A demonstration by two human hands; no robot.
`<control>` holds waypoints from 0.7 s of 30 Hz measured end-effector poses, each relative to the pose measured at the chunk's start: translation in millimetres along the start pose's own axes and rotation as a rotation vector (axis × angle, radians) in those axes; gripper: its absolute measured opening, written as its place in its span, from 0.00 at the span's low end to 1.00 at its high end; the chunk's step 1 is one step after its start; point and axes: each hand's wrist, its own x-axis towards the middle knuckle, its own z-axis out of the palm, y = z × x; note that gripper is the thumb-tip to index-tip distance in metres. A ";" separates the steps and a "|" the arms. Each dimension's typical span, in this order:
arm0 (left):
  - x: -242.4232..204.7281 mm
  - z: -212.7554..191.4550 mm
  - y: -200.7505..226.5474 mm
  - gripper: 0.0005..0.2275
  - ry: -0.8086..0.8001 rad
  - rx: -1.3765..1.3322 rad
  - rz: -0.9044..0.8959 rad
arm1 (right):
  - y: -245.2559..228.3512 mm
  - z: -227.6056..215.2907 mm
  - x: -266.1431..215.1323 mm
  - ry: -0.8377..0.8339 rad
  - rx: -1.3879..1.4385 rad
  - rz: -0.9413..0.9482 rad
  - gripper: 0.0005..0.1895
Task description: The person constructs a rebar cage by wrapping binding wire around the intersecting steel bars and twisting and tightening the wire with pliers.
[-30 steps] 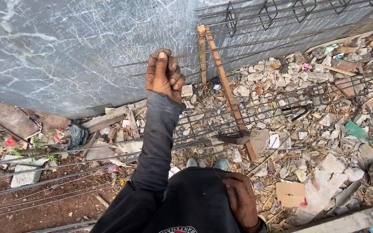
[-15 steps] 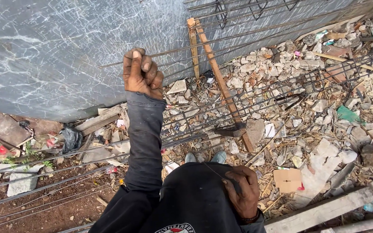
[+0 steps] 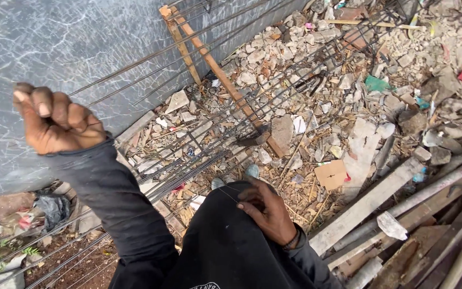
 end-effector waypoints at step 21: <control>-62.1 -49.8 35.6 0.05 -0.035 0.120 0.191 | 12.2 3.8 -19.4 -0.043 -0.386 -0.406 0.12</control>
